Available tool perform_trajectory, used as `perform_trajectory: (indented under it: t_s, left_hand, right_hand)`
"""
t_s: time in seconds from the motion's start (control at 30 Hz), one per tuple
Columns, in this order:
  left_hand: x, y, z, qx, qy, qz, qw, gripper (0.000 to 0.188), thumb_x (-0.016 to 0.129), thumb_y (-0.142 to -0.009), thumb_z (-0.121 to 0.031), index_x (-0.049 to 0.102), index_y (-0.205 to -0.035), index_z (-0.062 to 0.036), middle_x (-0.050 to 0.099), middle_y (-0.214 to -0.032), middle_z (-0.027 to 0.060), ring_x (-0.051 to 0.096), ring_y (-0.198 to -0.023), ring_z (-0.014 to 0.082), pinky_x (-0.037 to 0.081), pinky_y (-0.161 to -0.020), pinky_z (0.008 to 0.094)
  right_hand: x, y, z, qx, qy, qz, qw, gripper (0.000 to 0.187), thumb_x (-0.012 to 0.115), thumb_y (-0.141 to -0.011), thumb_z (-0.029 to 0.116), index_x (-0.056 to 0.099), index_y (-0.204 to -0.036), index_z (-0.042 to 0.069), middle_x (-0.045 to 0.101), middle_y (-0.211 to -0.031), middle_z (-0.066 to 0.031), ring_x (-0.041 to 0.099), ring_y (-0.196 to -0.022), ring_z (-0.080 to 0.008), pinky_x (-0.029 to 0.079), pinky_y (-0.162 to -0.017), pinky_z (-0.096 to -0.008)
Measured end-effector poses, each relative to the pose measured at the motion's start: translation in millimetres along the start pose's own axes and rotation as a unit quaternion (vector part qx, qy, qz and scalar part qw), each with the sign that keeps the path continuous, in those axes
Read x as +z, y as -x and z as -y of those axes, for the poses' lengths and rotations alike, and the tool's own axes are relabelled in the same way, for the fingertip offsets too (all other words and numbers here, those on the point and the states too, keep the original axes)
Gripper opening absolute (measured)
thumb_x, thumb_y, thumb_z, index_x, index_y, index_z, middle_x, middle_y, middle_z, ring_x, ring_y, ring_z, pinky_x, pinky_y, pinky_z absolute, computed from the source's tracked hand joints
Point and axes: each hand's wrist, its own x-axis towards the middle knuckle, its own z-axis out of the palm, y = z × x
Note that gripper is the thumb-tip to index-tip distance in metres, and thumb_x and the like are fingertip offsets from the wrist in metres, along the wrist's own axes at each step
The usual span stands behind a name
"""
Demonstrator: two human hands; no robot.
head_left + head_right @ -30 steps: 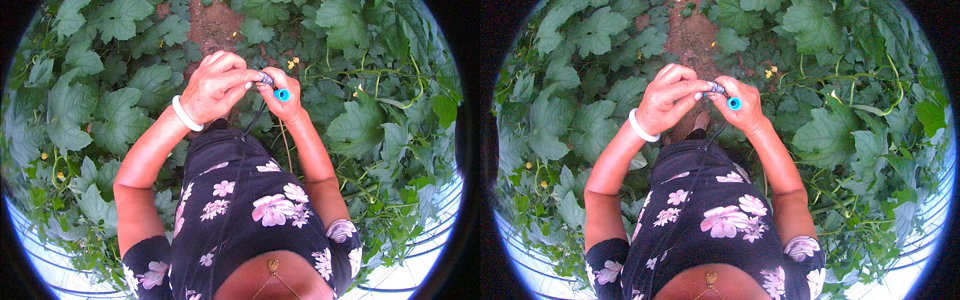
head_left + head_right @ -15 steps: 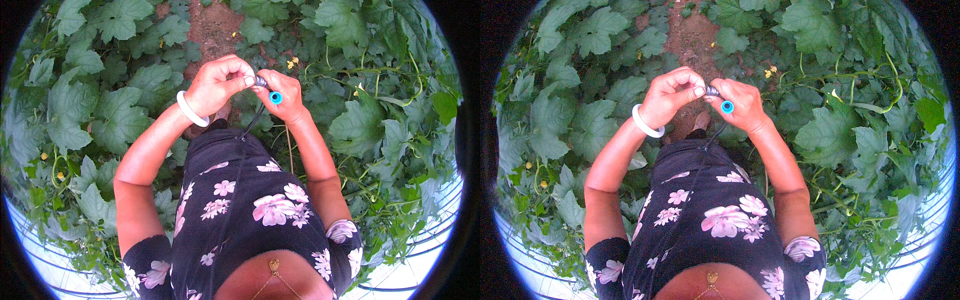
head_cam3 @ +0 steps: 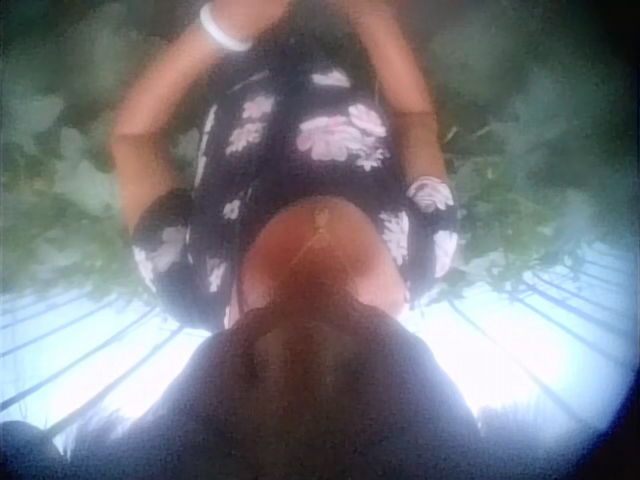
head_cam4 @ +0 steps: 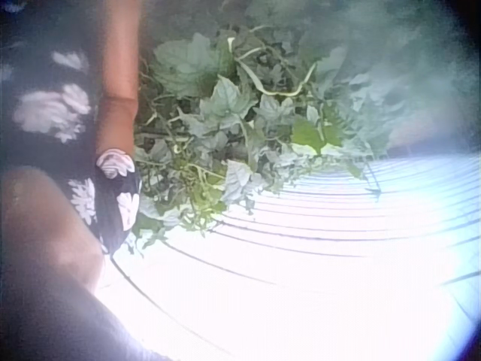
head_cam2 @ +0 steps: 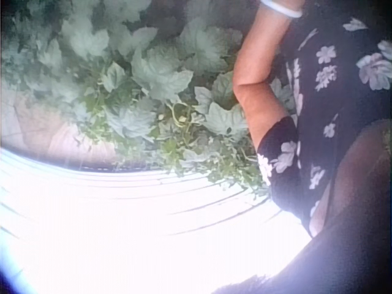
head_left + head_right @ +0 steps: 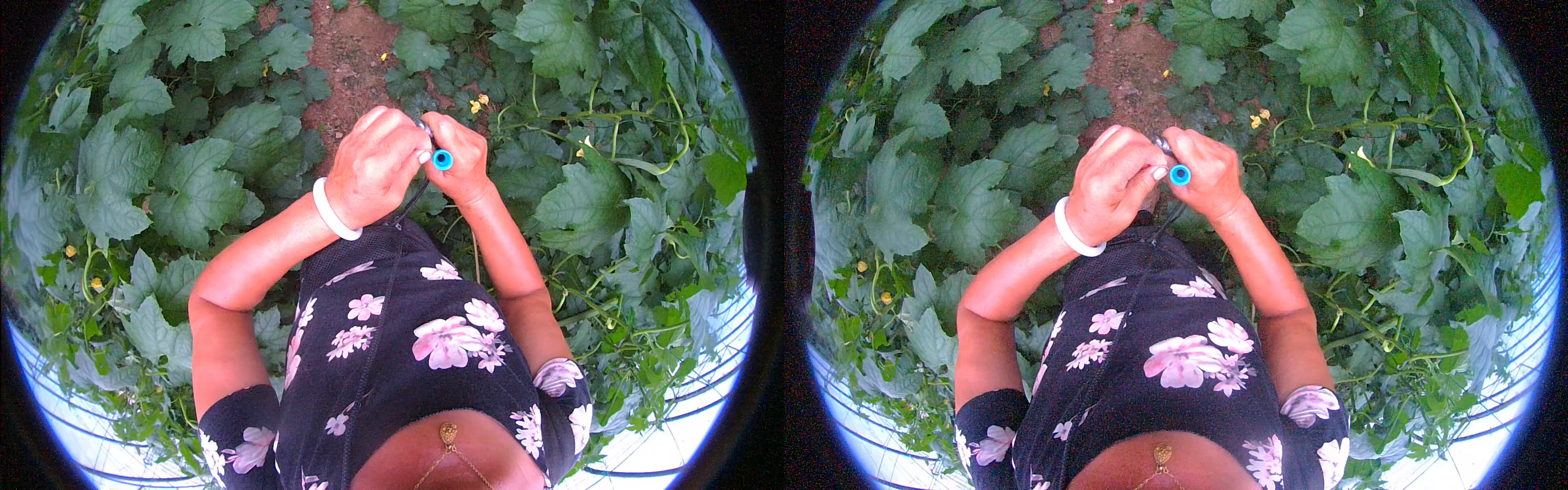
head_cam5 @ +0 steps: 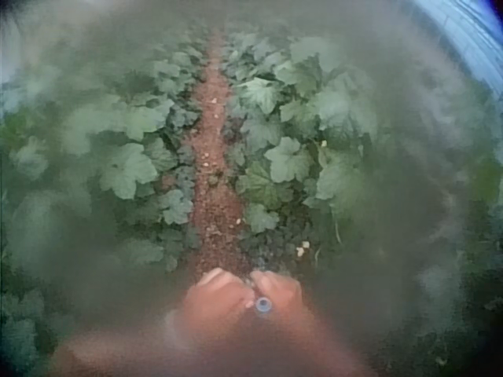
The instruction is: The person assembles a drip irrigation system by hand, attaching a blue plastic connector to a white tube and screwing a brass fitting onto the connector. The person repeatedly unscrews and reattaches the components while standing among leafy plants.
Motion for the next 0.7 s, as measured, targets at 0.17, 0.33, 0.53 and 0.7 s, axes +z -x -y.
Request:
perform_trajectory:
  t_s: [0.17, 0.33, 0.53, 0.7]
  left_hand:
    - [-11.7, 9.2, -1.5, -0.118, 0.11, 0.006, 0.987, 0.009, 0.072, -0.088, -0.007, 0.068, -0.093, -0.0008, 0.064, -0.089, 0.0081, 0.061, -0.083, 0.0209, 0.048, -0.075, 0.0336]
    - [5.6, 18.5, 15.5, -0.399, 0.42, -0.04, 0.814, 0.008, 0.072, -0.091, -0.01, 0.069, -0.095, -0.0029, 0.065, -0.091, -0.0015, 0.058, -0.081, 0.0067, 0.047, -0.074, 0.0238]
    - [0.1, 16.2, 19.1, -0.269, 0.308, -0.059, 0.911, 0.013, 0.074, -0.088, -0.004, 0.072, -0.101, -0.0044, 0.066, -0.092, 0.0002, 0.06, -0.083, 0.008, 0.049, -0.076, 0.0247]
    - [-21.7, -10.0, 1.5, -0.124, 0.138, -0.045, 0.982, 0.014, 0.077, -0.082, -0.003, 0.075, -0.096, -0.0045, 0.068, -0.091, 0.0066, 0.065, -0.084, 0.0168, 0.052, -0.075, 0.0301]
  right_hand:
    - [-4.3, 0.4, 4.9, 0.02, -0.064, -0.024, 0.997, 0.024, 0.075, -0.086, 0.019, 0.065, -0.102, 0.004, 0.068, -0.084, -0.0109, 0.068, -0.069, -0.0286, 0.053, -0.061, -0.0359]
    - [-11.3, -4.9, 6.5, 0.069, -0.111, -0.061, 0.99, 0.025, 0.073, -0.092, 0.022, 0.065, -0.105, 0.002, 0.07, -0.086, -0.0107, 0.069, -0.069, -0.0245, 0.054, -0.063, -0.0333]
    - [-10.4, -8.0, 9.9, 0.048, -0.106, -0.036, 0.993, 0.026, 0.076, -0.089, 0.023, 0.065, -0.103, 0.004, 0.069, -0.085, -0.0101, 0.068, -0.068, -0.0261, 0.053, -0.062, -0.0344]
    - [-9.7, -8.2, 8.0, 0.01, -0.054, -0.023, 0.998, 0.026, 0.079, -0.084, 0.021, 0.064, -0.101, 0.008, 0.065, -0.079, -0.0097, 0.065, -0.064, -0.0279, 0.052, -0.057, -0.0364]
